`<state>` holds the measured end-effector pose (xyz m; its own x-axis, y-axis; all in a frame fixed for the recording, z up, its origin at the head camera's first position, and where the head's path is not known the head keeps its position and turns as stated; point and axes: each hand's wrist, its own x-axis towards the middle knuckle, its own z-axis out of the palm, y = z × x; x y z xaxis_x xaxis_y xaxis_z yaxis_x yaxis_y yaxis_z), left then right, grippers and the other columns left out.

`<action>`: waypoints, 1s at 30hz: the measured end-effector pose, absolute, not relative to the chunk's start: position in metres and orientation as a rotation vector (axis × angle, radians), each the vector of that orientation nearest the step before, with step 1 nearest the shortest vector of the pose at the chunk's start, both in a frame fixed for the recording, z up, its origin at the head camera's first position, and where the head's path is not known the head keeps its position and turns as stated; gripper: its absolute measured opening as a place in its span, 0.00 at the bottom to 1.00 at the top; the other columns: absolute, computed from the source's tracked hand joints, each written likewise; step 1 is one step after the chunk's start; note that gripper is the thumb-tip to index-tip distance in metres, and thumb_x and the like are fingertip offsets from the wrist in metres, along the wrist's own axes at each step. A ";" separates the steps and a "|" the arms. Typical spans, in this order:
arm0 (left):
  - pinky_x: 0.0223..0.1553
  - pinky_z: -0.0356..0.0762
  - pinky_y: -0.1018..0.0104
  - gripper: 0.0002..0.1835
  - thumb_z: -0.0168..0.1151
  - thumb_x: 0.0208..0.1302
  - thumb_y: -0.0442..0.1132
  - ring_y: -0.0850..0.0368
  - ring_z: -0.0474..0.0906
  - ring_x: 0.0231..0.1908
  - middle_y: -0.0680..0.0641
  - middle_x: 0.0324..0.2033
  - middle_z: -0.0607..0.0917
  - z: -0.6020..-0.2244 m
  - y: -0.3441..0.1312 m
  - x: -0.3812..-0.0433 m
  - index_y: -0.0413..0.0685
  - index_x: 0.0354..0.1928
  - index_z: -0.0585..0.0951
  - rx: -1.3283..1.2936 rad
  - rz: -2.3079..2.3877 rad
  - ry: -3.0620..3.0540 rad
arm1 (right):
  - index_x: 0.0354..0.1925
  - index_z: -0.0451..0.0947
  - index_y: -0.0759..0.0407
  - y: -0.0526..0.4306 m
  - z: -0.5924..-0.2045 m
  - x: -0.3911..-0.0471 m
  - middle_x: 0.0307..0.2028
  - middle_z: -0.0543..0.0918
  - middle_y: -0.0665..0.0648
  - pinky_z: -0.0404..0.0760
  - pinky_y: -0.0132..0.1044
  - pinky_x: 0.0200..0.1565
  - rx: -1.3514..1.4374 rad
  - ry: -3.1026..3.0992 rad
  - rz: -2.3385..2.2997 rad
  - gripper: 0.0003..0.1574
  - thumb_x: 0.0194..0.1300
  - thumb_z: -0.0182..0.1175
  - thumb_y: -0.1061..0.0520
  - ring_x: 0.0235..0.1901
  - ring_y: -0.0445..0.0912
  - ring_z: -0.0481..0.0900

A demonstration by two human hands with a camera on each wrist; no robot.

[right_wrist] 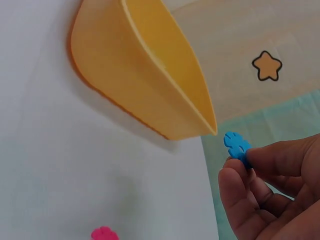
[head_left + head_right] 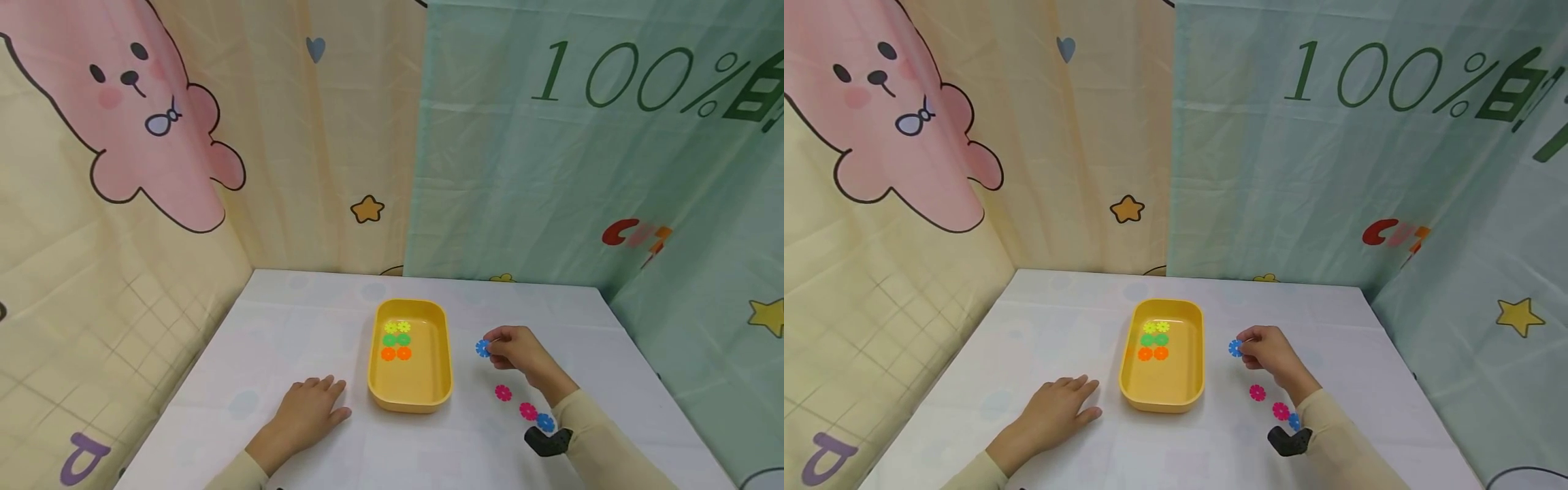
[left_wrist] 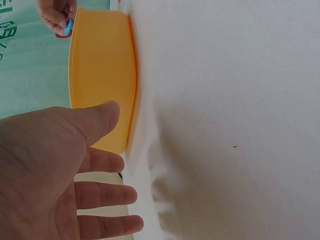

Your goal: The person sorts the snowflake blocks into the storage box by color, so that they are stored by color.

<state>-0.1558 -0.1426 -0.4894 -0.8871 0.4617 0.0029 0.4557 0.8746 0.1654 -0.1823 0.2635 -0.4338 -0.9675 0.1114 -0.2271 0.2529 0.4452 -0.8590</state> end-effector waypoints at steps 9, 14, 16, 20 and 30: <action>0.57 0.74 0.35 0.30 0.65 0.67 0.59 0.36 0.78 0.59 0.38 0.61 0.82 -0.488 -0.145 -0.154 0.46 0.62 0.81 0.693 0.258 2.992 | 0.52 0.79 0.66 0.233 -0.422 -0.196 0.39 0.84 0.61 0.88 0.39 0.42 0.303 2.547 -1.594 0.14 0.70 0.63 0.62 0.34 0.51 0.82; 0.57 0.74 0.35 0.30 0.65 0.67 0.59 0.36 0.78 0.59 0.38 0.60 0.82 -0.489 -0.147 -0.153 0.46 0.62 0.81 0.690 0.256 3.001 | 0.51 0.79 0.66 0.217 -0.420 -0.203 0.38 0.83 0.61 0.88 0.39 0.41 0.295 2.539 -1.612 0.13 0.70 0.62 0.64 0.32 0.49 0.82; 0.57 0.74 0.35 0.30 0.65 0.67 0.59 0.36 0.78 0.59 0.38 0.60 0.83 -0.489 -0.147 -0.152 0.46 0.62 0.81 0.690 0.260 3.001 | 0.50 0.80 0.67 0.210 -0.420 -0.207 0.38 0.83 0.61 0.88 0.39 0.41 0.284 2.522 -1.627 0.12 0.69 0.63 0.65 0.32 0.50 0.82; 0.57 0.74 0.34 0.31 0.65 0.67 0.60 0.36 0.78 0.59 0.38 0.61 0.82 -0.490 -0.148 -0.152 0.46 0.63 0.81 0.683 0.266 2.997 | 0.48 0.80 0.68 0.199 -0.419 -0.213 0.37 0.84 0.62 0.88 0.39 0.39 0.267 2.497 -1.657 0.10 0.68 0.64 0.65 0.32 0.53 0.83; 0.57 0.74 0.35 0.30 0.66 0.66 0.59 0.35 0.78 0.59 0.38 0.60 0.83 -0.490 -0.148 -0.152 0.46 0.62 0.82 0.673 0.270 3.012 | 0.45 0.81 0.68 0.170 -0.422 -0.223 0.37 0.83 0.62 0.88 0.37 0.37 0.286 2.479 -1.683 0.08 0.67 0.64 0.68 0.31 0.51 0.84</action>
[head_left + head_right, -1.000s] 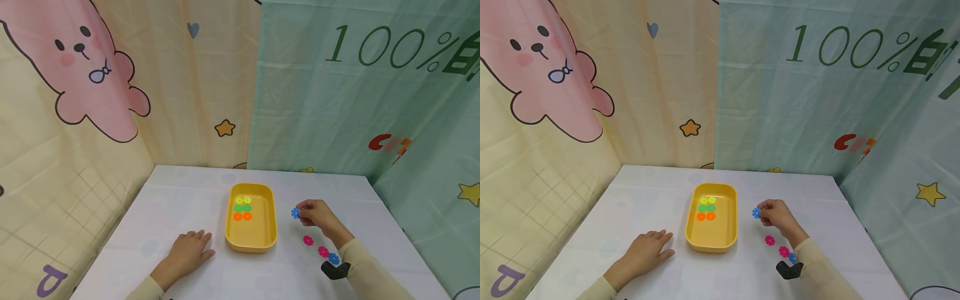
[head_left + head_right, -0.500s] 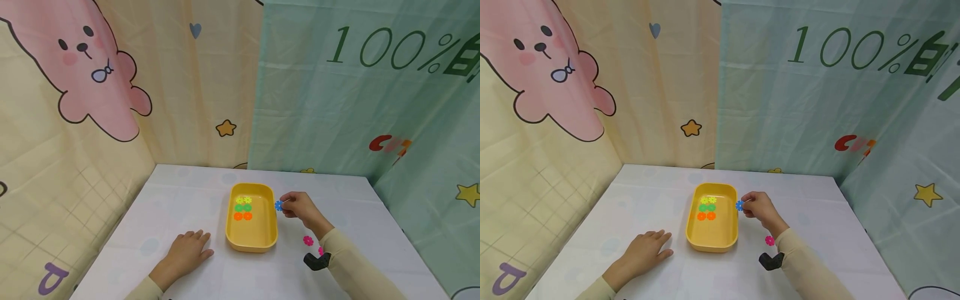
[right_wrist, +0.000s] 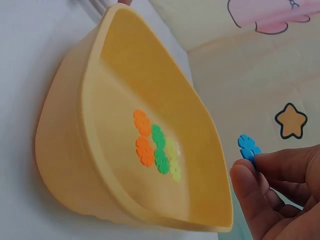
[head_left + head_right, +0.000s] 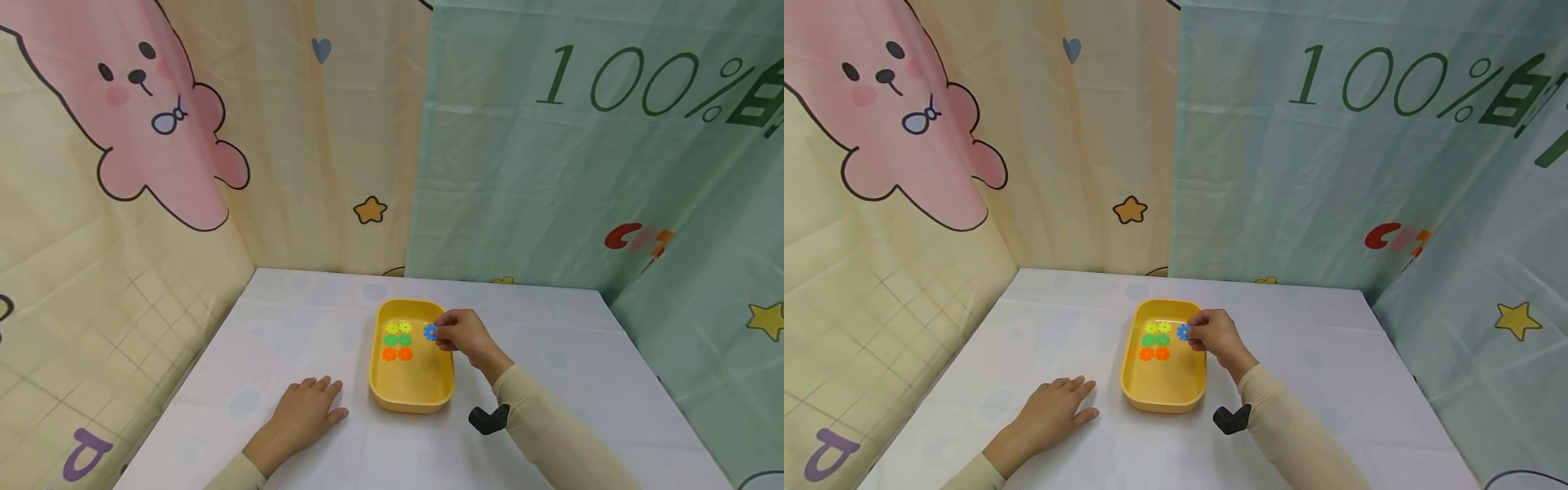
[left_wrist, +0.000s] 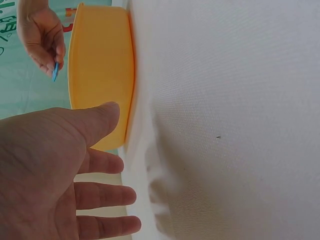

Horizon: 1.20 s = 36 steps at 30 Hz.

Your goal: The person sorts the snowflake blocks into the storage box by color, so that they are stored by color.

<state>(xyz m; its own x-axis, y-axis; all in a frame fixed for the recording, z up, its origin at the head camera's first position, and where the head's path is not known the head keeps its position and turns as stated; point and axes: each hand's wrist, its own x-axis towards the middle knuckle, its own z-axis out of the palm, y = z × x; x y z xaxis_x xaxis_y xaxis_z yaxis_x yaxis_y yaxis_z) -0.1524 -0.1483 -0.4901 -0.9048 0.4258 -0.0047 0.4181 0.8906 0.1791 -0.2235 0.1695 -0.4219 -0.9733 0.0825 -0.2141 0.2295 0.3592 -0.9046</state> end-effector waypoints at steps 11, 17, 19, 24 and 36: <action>0.57 0.73 0.34 0.31 0.65 0.67 0.59 0.34 0.77 0.60 0.37 0.60 0.82 -0.491 -0.149 -0.152 0.45 0.62 0.81 0.667 0.286 3.007 | 0.43 0.81 0.67 0.144 -0.433 -0.232 0.33 0.83 0.61 0.88 0.37 0.34 0.261 2.438 -1.724 0.06 0.67 0.64 0.68 0.27 0.47 0.82; 0.58 0.72 0.33 0.31 0.65 0.67 0.59 0.33 0.76 0.61 0.37 0.61 0.82 -0.492 -0.149 -0.152 0.45 0.62 0.81 0.688 0.298 3.017 | 0.43 0.80 0.67 0.130 -0.443 -0.234 0.33 0.82 0.61 0.88 0.38 0.35 0.221 2.443 -1.671 0.05 0.67 0.63 0.68 0.27 0.47 0.82; 0.58 0.73 0.33 0.31 0.65 0.67 0.59 0.32 0.76 0.61 0.36 0.61 0.81 -0.492 -0.150 -0.152 0.44 0.62 0.82 0.696 0.299 3.023 | 0.42 0.80 0.67 0.126 -0.446 -0.233 0.33 0.82 0.60 0.88 0.39 0.36 0.205 2.446 -1.652 0.05 0.67 0.63 0.68 0.26 0.47 0.82; 0.58 0.73 0.33 0.31 0.66 0.66 0.59 0.32 0.75 0.62 0.36 0.62 0.81 -0.493 -0.150 -0.152 0.44 0.61 0.82 0.690 0.284 3.020 | 0.40 0.81 0.68 0.116 -0.454 -0.232 0.30 0.82 0.59 0.88 0.39 0.33 0.185 2.445 -1.626 0.03 0.67 0.63 0.68 0.22 0.45 0.81; 0.58 0.72 0.33 0.31 0.65 0.67 0.59 0.32 0.75 0.62 0.36 0.62 0.81 -0.495 -0.149 -0.153 0.44 0.61 0.82 0.695 0.272 3.021 | 0.37 0.83 0.70 0.107 -0.467 -0.234 0.30 0.83 0.59 0.87 0.36 0.32 0.153 2.434 -1.505 0.02 0.64 0.64 0.70 0.23 0.46 0.81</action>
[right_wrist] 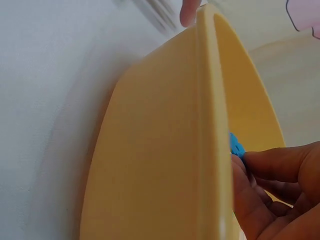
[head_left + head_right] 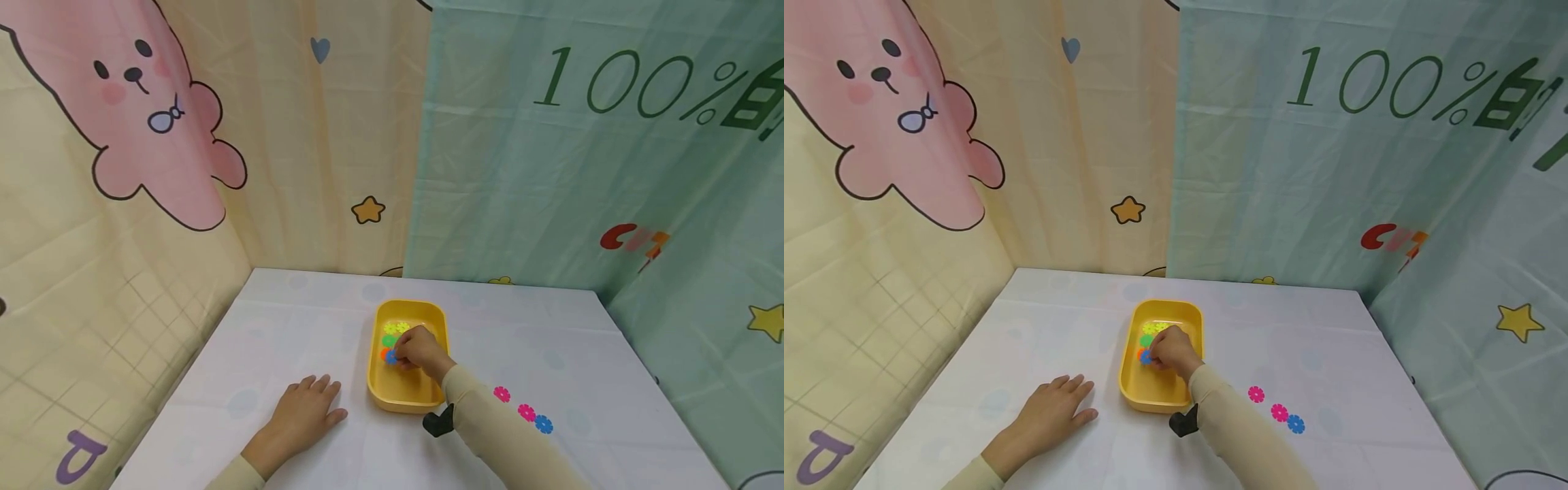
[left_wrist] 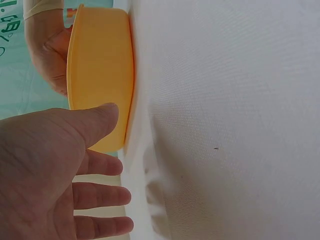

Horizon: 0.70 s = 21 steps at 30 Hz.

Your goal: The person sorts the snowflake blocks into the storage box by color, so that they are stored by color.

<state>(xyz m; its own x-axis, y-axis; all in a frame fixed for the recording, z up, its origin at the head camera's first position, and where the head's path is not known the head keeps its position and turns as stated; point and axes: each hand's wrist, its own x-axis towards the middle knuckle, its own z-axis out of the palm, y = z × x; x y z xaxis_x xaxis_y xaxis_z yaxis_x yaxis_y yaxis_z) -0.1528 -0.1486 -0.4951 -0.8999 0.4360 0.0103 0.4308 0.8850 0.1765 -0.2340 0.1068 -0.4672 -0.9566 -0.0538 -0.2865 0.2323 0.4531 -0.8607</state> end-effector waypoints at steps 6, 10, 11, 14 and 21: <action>0.59 0.72 0.33 0.31 0.65 0.67 0.59 0.32 0.75 0.62 0.37 0.62 0.81 -0.494 -0.147 -0.154 0.45 0.62 0.82 0.671 0.269 3.006 | 0.37 0.83 0.70 0.101 -0.477 -0.235 0.30 0.85 0.60 0.86 0.35 0.32 0.145 2.406 -1.416 0.02 0.64 0.65 0.69 0.21 0.45 0.79; 0.59 0.71 0.32 0.31 0.66 0.66 0.59 0.32 0.74 0.62 0.36 0.62 0.81 -0.493 -0.146 -0.154 0.44 0.61 0.82 0.657 0.275 2.996 | 0.36 0.83 0.69 0.097 -0.479 -0.233 0.27 0.84 0.59 0.86 0.34 0.31 0.158 2.414 -1.369 0.02 0.65 0.64 0.69 0.19 0.44 0.79; 0.59 0.71 0.32 0.31 0.66 0.66 0.59 0.32 0.74 0.62 0.36 0.62 0.81 -0.493 -0.146 -0.154 0.44 0.61 0.82 0.656 0.278 2.993 | 0.35 0.82 0.69 0.096 -0.478 -0.233 0.26 0.83 0.59 0.85 0.33 0.30 0.159 2.418 -1.366 0.01 0.65 0.64 0.70 0.19 0.44 0.79; 0.59 0.71 0.32 0.31 0.65 0.67 0.59 0.32 0.74 0.62 0.36 0.62 0.81 -0.493 -0.145 -0.154 0.44 0.61 0.82 0.668 0.282 2.996 | 0.33 0.82 0.69 0.094 -0.478 -0.232 0.24 0.82 0.58 0.84 0.32 0.27 0.160 2.439 -1.371 0.03 0.65 0.63 0.71 0.19 0.43 0.78; 0.59 0.71 0.32 0.31 0.65 0.67 0.59 0.32 0.74 0.62 0.37 0.62 0.81 -0.492 -0.146 -0.153 0.44 0.62 0.81 0.670 0.283 3.004 | 0.33 0.81 0.67 0.090 -0.482 -0.232 0.25 0.82 0.58 0.84 0.32 0.27 0.180 2.479 -1.380 0.04 0.66 0.63 0.69 0.20 0.43 0.79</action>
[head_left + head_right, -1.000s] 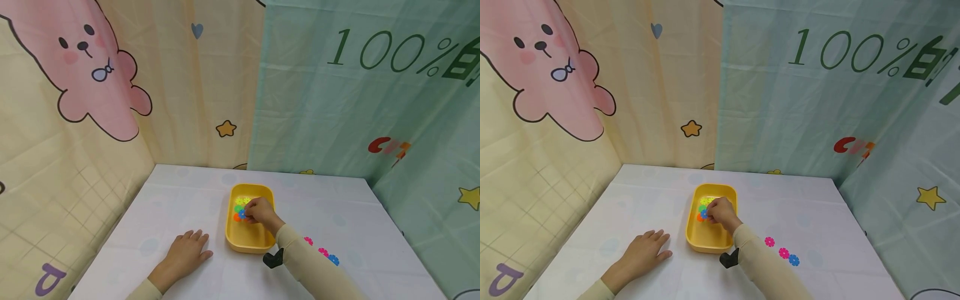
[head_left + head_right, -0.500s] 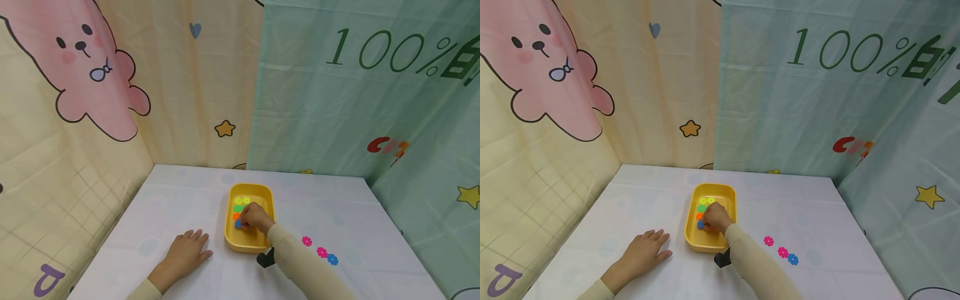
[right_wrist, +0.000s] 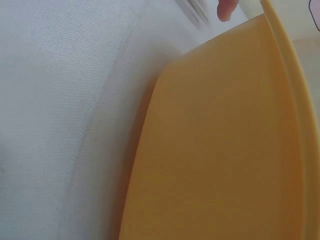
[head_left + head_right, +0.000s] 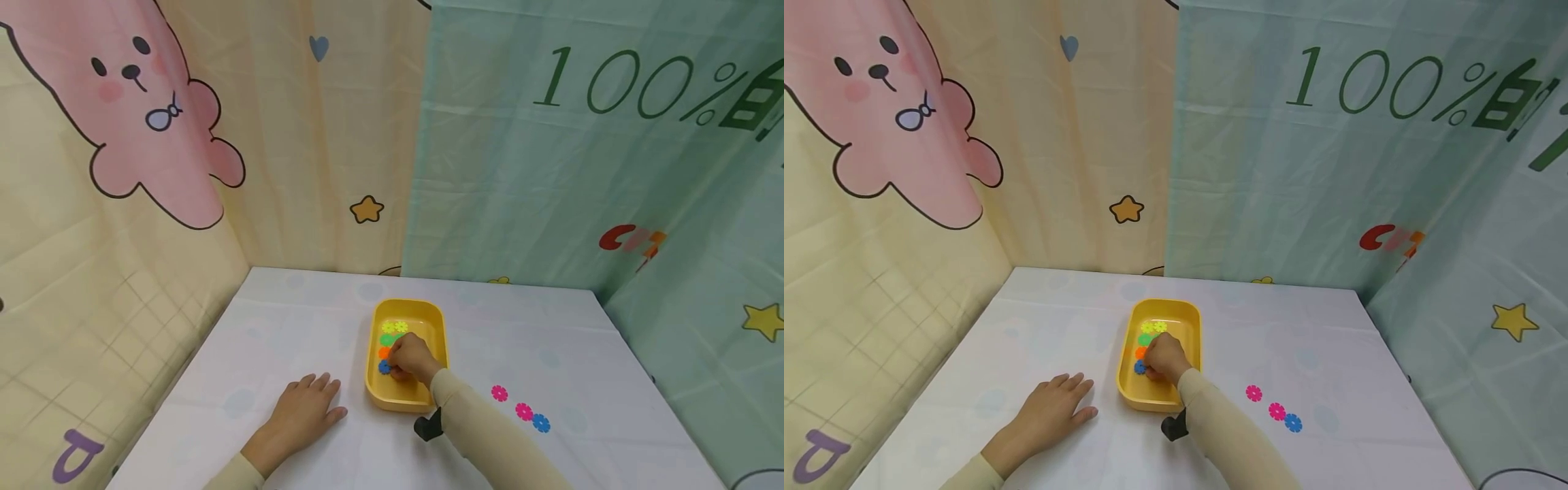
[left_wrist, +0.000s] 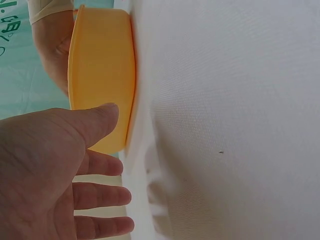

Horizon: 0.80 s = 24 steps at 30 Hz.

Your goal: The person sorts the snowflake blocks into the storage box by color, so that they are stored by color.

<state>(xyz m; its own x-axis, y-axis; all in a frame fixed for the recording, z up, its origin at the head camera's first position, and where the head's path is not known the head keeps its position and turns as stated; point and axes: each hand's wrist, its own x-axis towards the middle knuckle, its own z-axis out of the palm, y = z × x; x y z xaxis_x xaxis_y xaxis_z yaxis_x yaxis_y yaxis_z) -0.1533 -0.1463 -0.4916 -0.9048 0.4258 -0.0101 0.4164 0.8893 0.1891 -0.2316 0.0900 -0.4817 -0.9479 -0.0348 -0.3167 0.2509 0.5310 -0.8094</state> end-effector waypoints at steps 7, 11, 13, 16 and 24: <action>0.59 0.72 0.33 0.31 0.65 0.67 0.59 0.32 0.74 0.63 0.37 0.62 0.81 -0.492 -0.147 -0.153 0.44 0.62 0.82 0.675 0.287 2.999 | 0.33 0.83 0.64 0.089 -0.484 -0.230 0.25 0.83 0.57 0.81 0.32 0.26 0.142 2.576 -1.341 0.04 0.65 0.63 0.65 0.22 0.46 0.80; 0.59 0.72 0.33 0.31 0.65 0.67 0.59 0.32 0.75 0.62 0.37 0.62 0.81 -0.492 -0.147 -0.153 0.44 0.62 0.81 0.684 0.283 3.004 | 0.33 0.84 0.63 0.089 -0.482 -0.229 0.25 0.81 0.56 0.76 0.32 0.26 0.145 2.624 -1.293 0.05 0.65 0.62 0.64 0.23 0.46 0.77; 0.59 0.72 0.33 0.31 0.65 0.67 0.59 0.32 0.74 0.63 0.37 0.63 0.80 -0.491 -0.147 -0.153 0.44 0.62 0.81 0.681 0.281 3.003 | 0.34 0.84 0.62 0.089 -0.481 -0.228 0.25 0.81 0.57 0.75 0.32 0.26 0.145 2.627 -1.293 0.06 0.65 0.61 0.63 0.23 0.46 0.76; 0.59 0.71 0.33 0.31 0.65 0.67 0.59 0.32 0.74 0.63 0.37 0.63 0.80 -0.491 -0.147 -0.153 0.44 0.62 0.81 0.673 0.273 2.999 | 0.37 0.84 0.63 0.092 -0.476 -0.226 0.28 0.84 0.59 0.78 0.33 0.27 0.114 2.615 -1.347 0.08 0.66 0.59 0.62 0.24 0.47 0.77; 0.60 0.71 0.33 0.31 0.65 0.67 0.59 0.33 0.74 0.63 0.37 0.63 0.80 -0.489 -0.147 -0.153 0.45 0.63 0.81 0.648 0.258 2.989 | 0.44 0.84 0.67 0.111 -0.456 -0.215 0.36 0.84 0.59 0.83 0.36 0.29 0.043 2.568 -1.514 0.13 0.70 0.59 0.59 0.29 0.47 0.80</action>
<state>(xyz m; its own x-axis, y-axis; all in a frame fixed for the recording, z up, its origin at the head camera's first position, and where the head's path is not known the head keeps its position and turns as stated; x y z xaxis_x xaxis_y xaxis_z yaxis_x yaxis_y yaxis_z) -0.1534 -0.1467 -0.4887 -0.9083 0.4168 -0.0349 0.4047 0.8968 0.1787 -0.2152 0.1106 -0.4559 -0.9868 -0.0559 -0.1517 0.1057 0.4869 -0.8670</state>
